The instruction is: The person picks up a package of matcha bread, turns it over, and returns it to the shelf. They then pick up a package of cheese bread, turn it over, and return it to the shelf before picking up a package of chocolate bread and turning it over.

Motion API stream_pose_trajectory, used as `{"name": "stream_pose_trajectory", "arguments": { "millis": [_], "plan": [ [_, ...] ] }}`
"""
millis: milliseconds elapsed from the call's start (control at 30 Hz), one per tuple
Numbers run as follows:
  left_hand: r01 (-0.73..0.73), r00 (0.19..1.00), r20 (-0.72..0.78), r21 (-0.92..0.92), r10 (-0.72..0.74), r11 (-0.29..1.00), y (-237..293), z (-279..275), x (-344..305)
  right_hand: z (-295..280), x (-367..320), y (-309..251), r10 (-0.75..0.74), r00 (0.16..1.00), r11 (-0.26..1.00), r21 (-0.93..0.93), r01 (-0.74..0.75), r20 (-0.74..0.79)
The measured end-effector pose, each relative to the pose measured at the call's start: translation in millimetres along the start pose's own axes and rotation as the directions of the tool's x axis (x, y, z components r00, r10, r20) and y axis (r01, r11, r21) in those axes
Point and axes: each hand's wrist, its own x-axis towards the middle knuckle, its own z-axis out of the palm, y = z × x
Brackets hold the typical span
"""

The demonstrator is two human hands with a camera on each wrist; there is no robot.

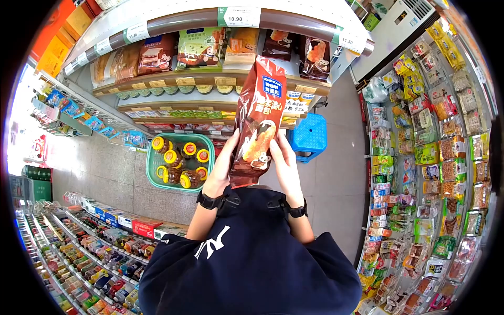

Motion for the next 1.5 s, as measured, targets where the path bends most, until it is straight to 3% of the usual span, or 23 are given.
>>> {"name": "stream_pose_trajectory", "arguments": {
  "millis": [67, 133, 167, 333, 433, 467, 533, 567, 667, 700, 733, 900, 1000, 1067, 1200, 1233, 1300, 1333, 1400, 1433, 1500],
  "plan": [
    [-0.057, 0.998, -0.014, 0.090, 0.059, 0.994, -9.1, -0.1, 3.2, 7.0, -2.3, 2.5, -0.068, 0.996, 0.997, -0.033, 0.066, -0.062],
    [-0.161, 0.985, 0.099, 0.204, 0.143, 0.966, -16.5, -9.4, 11.6, 7.3, -2.7, -0.5, -0.042, 0.997, 0.999, -0.010, 0.042, -0.063],
    [-0.177, 0.984, 0.046, 0.235, 0.171, 0.956, -20.4, -12.8, 12.8, 7.0, -3.0, -1.5, -0.015, 0.998, 1.000, 0.012, 0.016, -0.064],
    [-0.296, 0.953, 0.064, 0.377, 0.295, 0.877, -16.5, -8.8, 12.6, 4.1, -2.7, 1.4, -0.070, 0.992, 0.998, -0.005, 0.070, -0.109],
    [-0.397, 0.870, -0.011, 0.577, 0.494, 0.713, -17.8, -8.1, 15.5, 4.2, 1.5, 2.3, -0.125, 0.987, 0.992, -0.008, 0.125, -0.104],
    [-0.400, 0.868, -0.009, 0.579, 0.496, 0.711, -16.0, -9.1, 15.5, 4.7, 2.3, 1.7, -0.129, 0.986, 0.992, -0.006, 0.129, -0.103],
    [-0.241, 0.946, -0.118, 0.369, 0.302, 0.898, -10.8, -12.4, 15.5, 6.4, 5.2, -0.2, -0.129, 0.983, 0.991, 0.024, 0.134, -0.130],
    [-0.244, 0.945, -0.117, 0.371, 0.306, 0.896, -9.5, -12.2, 15.0, 8.6, 6.4, -2.3, -0.124, 0.979, 0.992, 0.009, 0.127, -0.160],
    [-0.306, 0.952, 0.113, 0.409, 0.284, 0.860, -6.9, -7.4, 10.5, 12.9, 15.5, -3.5, -0.123, 0.973, 0.989, 0.062, 0.138, -0.194],
    [-0.322, 0.947, 0.152, 0.470, 0.284, 0.822, -5.2, -4.6, 9.7, 14.5, 18.5, -5.9, -0.156, 0.974, 0.987, 0.013, 0.160, -0.165],
    [-0.442, 0.894, 0.186, 0.510, 0.407, 0.738, -10.6, -10.5, 17.4, 16.4, 22.1, -9.4, -0.187, 0.973, 0.982, -0.036, 0.183, -0.134],
    [-0.493, 0.867, 0.140, 0.394, 0.479, 0.776, 7.2, -6.8, 27.6, 16.9, 47.0, -28.1, -0.220, 0.974, 0.968, -0.115, 0.224, 0.047],
    [-0.445, 0.888, 0.048, 0.342, 0.457, 0.828, 22.9, -11.1, 35.5, 8.8, 77.6, -30.2, -0.284, 0.959, 0.870, -0.416, 0.265, 0.016],
    [-0.470, 0.876, 0.059, 0.337, 0.480, 0.816, 32.7, -10.9, 36.8, -1.2, 111.4, -28.3, -0.409, 0.912, 0.740, -0.589, 0.323, -0.014],
    [-0.487, 0.861, 0.045, 0.361, 0.507, 0.795, 47.6, -18.9, 40.3, -14.9, 193.6, -32.8, -0.593, 0.805, 0.479, -0.789, 0.384, 0.033],
    [-0.496, 0.853, 0.034, 0.363, 0.520, 0.789, 49.8, -20.1, 40.1, -17.5, 216.0, -28.3, -0.596, 0.802, 0.480, -0.789, 0.384, 0.027],
    [-0.486, 0.856, 0.024, 0.374, 0.516, 0.790, 54.2, -26.4, 42.9, -15.7, 251.8, -24.8, -0.649, 0.761, 0.294, -0.924, 0.245, -0.005],
    [-0.476, 0.858, 0.006, 0.383, 0.513, 0.792, 56.1, -30.3, 44.6, -13.7, 260.5, -26.2, -0.652, 0.758, 0.293, -0.924, 0.246, -0.004],
    [-0.489, 0.849, 0.016, 0.405, 0.529, 0.772, 60.5, -33.5, 46.9, -7.9, 274.4, -29.7, -0.369, 0.920, 0.248, -0.968, -0.039, -0.132],
    [-0.501, 0.842, 0.017, 0.398, 0.540, 0.769, 63.5, -32.5, 48.0, -3.1, 280.5, -33.0, -0.286, 0.939, 0.223, -0.966, -0.129, -0.191],
    [-0.498, 0.845, 0.011, 0.385, 0.535, 0.777, 68.2, -32.4, 48.7, -1.9, 290.7, -26.3, -0.325, 0.924, 0.169, -0.973, -0.155, -0.204]
  ]
}}
